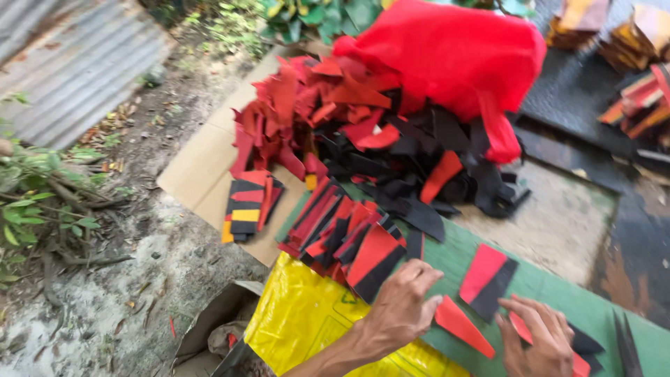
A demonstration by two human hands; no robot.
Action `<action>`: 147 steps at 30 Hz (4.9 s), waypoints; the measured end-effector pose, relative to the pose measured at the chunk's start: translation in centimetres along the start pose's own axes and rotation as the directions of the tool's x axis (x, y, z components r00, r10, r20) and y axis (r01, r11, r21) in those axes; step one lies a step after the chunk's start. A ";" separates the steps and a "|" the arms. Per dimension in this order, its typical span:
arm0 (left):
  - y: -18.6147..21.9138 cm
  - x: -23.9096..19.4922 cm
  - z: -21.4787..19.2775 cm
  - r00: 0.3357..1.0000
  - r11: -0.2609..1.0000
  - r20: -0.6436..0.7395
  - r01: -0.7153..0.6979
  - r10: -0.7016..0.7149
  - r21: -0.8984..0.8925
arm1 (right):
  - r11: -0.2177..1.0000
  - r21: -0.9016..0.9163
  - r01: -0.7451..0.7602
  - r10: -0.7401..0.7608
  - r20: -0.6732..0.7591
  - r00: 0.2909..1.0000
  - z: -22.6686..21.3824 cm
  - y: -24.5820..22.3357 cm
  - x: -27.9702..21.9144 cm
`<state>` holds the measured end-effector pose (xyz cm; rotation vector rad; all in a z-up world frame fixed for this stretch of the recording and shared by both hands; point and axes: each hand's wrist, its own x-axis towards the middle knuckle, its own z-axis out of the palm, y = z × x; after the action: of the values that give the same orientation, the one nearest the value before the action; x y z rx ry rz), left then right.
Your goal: The person cuts red and black material pieces using shears on a green cutting board. They repeatedly pick up pieces, trim edges, and place finished pieces into a pile on the table.
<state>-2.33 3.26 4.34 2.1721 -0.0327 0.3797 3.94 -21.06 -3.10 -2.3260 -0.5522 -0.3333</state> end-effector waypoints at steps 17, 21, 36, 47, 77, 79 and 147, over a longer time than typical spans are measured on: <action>-23.8 16.9 -23.4 0.651 0.870 -0.728 0.466 -0.215 0.159 | 0.984 -0.177 -0.023 0.049 0.143 0.989 6.5 12.4 -3.0; -22.8 17.2 -23.2 0.711 0.820 -0.697 0.454 -0.096 0.349 | 0.989 -0.149 -0.024 0.045 0.139 0.989 5.4 10.5 -2.5; -21.5 20.9 -24.1 0.864 0.558 -0.322 0.059 0.387 0.828 | 0.999 -0.051 0.002 0.003 0.085 0.996 -2.2 -0.4 4.8; 0.7 5.5 -4.1 0.880 0.736 0.280 0.475 -0.385 -0.482 | 0.999 -0.038 -0.039 0.049 0.326 0.944 -2.8 -4.6 0.8; -0.5 0.1 -1.7 0.914 0.937 0.216 0.321 -0.344 0.137 | 0.994 -0.047 0.095 -0.082 0.230 0.970 0.2 -1.6 1.8; -2.0 1.5 -6.5 0.988 0.989 -0.156 0.017 0.006 0.148 | 0.998 -0.054 -0.031 0.043 0.236 0.971 1.2 -2.0 2.3; -17.6 25.5 -25.9 0.905 0.951 -0.395 0.029 -0.156 -0.309 | 0.963 -0.243 -0.115 0.223 0.481 0.848 5.6 6.3 0.3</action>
<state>18.11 37.30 11.80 1.7508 0.2394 0.7284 7.69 -21.14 -10.67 -2.6508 -0.5703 0.3384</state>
